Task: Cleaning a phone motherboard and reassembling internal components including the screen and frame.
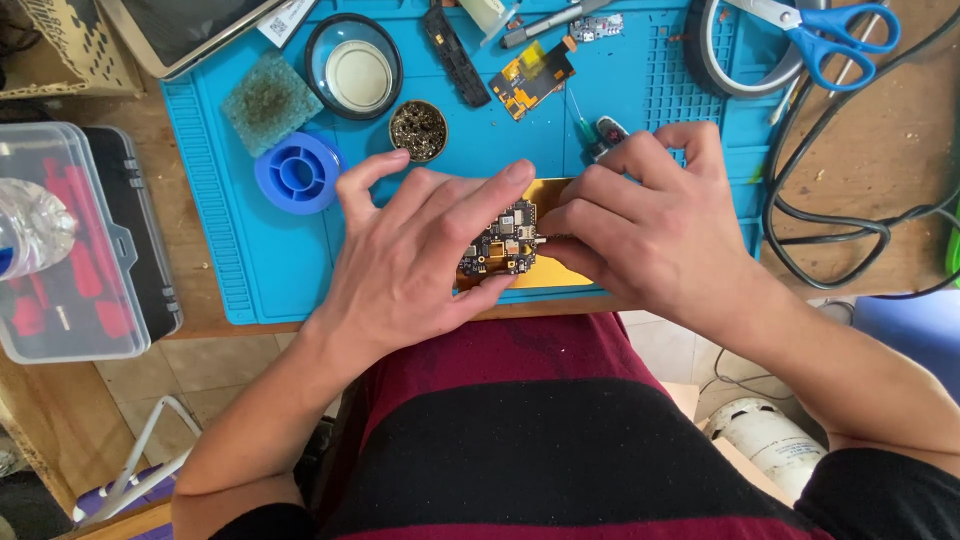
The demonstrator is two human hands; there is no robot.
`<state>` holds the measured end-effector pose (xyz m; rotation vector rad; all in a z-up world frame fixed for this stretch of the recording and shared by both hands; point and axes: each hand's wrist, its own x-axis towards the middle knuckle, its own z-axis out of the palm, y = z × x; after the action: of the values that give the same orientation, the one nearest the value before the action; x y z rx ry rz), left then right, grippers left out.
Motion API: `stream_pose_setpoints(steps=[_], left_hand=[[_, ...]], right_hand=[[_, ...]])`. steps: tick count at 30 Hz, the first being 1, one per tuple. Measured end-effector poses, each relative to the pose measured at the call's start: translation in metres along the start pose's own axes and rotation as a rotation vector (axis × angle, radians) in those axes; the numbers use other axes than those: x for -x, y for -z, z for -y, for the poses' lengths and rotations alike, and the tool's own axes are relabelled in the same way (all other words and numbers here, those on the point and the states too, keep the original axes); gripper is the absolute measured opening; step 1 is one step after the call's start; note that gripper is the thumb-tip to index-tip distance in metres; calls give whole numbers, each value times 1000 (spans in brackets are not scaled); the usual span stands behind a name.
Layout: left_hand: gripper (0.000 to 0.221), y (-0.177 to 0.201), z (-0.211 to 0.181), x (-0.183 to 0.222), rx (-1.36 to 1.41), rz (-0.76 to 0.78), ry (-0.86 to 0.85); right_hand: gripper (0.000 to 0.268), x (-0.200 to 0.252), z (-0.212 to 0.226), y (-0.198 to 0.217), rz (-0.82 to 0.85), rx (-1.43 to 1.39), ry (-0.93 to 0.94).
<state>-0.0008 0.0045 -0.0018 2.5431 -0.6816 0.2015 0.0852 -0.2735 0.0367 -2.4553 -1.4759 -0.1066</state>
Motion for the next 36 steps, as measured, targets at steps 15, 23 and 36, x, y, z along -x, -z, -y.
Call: stream_pose_setpoints(steps=[15,23,36], left_hand=[[113,1,1,2,-61,18,-30],[77,9,-14,-1,544,-178,91],[124,-10,-44,-20,2295,-51,438]], right_hand=[[24,13,-3,-18,-32,-89,-44],[43,5,5,-11,-22,-77,-76],[90,1,33,13,-291,-404,-190]])
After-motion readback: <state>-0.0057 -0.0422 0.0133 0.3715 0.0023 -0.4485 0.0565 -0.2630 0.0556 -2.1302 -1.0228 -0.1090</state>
